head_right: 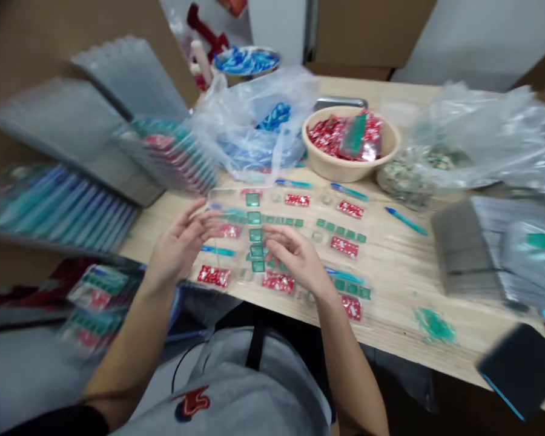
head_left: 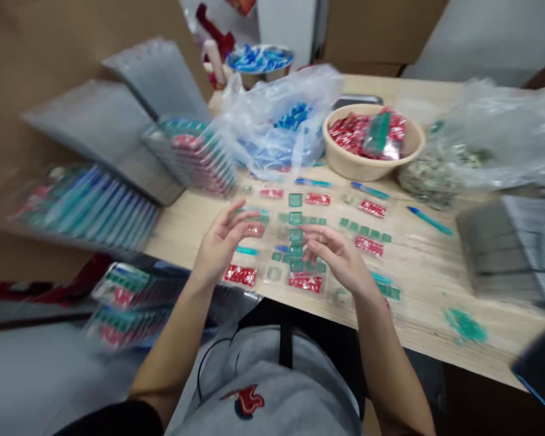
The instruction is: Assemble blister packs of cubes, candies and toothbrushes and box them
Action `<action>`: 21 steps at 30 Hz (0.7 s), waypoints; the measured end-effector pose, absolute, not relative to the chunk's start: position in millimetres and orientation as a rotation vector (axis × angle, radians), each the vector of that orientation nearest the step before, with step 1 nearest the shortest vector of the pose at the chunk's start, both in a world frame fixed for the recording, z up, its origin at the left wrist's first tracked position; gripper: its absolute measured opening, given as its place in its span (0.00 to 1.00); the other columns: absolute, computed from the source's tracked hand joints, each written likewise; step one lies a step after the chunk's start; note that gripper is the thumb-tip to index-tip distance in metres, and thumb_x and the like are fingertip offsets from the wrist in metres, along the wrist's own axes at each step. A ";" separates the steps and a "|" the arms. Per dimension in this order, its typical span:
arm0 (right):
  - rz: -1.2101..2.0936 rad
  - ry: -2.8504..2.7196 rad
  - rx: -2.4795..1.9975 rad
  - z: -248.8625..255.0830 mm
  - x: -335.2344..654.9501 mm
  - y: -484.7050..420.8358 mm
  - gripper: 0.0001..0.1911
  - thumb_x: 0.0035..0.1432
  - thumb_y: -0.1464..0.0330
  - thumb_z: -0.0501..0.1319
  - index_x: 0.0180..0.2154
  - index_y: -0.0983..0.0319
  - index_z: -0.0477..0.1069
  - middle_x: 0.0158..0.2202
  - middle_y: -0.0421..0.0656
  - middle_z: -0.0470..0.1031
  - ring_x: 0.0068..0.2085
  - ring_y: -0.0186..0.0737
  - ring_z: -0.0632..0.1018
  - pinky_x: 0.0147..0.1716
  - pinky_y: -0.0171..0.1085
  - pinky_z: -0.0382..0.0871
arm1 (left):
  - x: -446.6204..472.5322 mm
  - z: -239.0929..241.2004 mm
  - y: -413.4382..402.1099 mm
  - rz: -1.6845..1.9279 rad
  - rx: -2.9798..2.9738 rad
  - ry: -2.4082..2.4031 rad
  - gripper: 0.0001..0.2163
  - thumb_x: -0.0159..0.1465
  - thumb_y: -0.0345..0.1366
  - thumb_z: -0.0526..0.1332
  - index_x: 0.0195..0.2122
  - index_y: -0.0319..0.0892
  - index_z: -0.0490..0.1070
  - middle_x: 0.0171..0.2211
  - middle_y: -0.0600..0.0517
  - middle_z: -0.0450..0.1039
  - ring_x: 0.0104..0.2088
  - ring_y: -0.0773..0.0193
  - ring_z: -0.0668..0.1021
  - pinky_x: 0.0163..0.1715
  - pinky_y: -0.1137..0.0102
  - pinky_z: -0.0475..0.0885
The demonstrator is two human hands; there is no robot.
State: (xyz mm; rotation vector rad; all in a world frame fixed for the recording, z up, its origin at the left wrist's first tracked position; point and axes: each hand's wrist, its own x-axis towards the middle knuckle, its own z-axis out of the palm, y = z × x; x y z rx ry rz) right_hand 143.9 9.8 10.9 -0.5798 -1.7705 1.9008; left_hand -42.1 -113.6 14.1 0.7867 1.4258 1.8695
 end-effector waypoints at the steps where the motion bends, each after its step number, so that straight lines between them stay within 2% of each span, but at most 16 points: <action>1: 1.932 -1.864 -0.543 11.3 137.4 10.3 0.13 0.57 0.62 0.63 0.44 0.58 0.74 0.29 0.38 0.76 0.26 0.29 0.76 0.24 0.30 0.70 | -52.6 17.5 -118.1 1.808 0.858 1.450 0.23 0.53 0.44 0.71 0.49 0.46 0.71 0.39 0.50 0.79 0.33 0.64 0.80 0.33 0.69 0.77; 5: 2.030 -2.016 -0.459 6.1 103.6 10.2 0.13 0.58 0.63 0.62 0.45 0.58 0.74 0.30 0.38 0.78 0.28 0.28 0.77 0.26 0.29 0.70 | -85.5 21.8 -143.2 1.678 0.933 1.562 0.21 0.54 0.38 0.70 0.49 0.43 0.71 0.27 0.55 0.75 0.25 0.67 0.77 0.26 0.71 0.74; 9: 2.074 -2.080 -0.429 -12.1 69.2 3.8 0.16 0.59 0.66 0.61 0.49 0.61 0.69 0.38 0.42 0.80 0.33 0.31 0.80 0.30 0.30 0.73 | -96.6 0.7 -178.2 1.734 0.665 1.880 0.19 0.52 0.42 0.67 0.44 0.44 0.67 0.28 0.57 0.72 0.25 0.67 0.77 0.28 0.70 0.74; 12: 1.789 -2.390 -0.482 -30.5 47.6 -3.7 0.15 0.61 0.72 0.58 0.51 0.64 0.68 0.38 0.44 0.80 0.33 0.31 0.80 0.34 0.32 0.74 | -96.7 -24.6 -201.8 1.570 0.566 2.178 0.19 0.53 0.47 0.63 0.42 0.43 0.65 0.27 0.55 0.72 0.27 0.65 0.76 0.31 0.68 0.73; 15: 1.443 -2.605 -0.525 -45.5 31.7 -11.2 0.15 0.62 0.77 0.55 0.49 0.66 0.70 0.39 0.46 0.79 0.38 0.34 0.80 0.40 0.36 0.73 | -95.3 -45.3 -216.5 1.411 0.553 2.334 0.17 0.53 0.48 0.63 0.38 0.42 0.68 0.29 0.53 0.74 0.29 0.63 0.75 0.33 0.67 0.72; 19: 1.215 -2.723 -0.489 -54.0 21.6 -21.1 0.14 0.62 0.78 0.55 0.47 0.65 0.73 0.46 0.51 0.76 0.48 0.43 0.76 0.51 0.45 0.68 | -95.7 -60.5 -223.9 1.192 0.587 2.502 0.13 0.54 0.47 0.62 0.33 0.43 0.71 0.33 0.50 0.74 0.31 0.60 0.73 0.39 0.62 0.71; 21: 1.088 -2.787 -0.473 -54.2 20.8 -27.0 0.13 0.63 0.77 0.55 0.45 0.66 0.75 0.47 0.54 0.75 0.51 0.48 0.73 0.53 0.50 0.64 | -96.6 -64.5 -225.1 1.111 0.634 2.539 0.13 0.54 0.47 0.61 0.33 0.43 0.72 0.35 0.49 0.73 0.33 0.58 0.73 0.42 0.60 0.70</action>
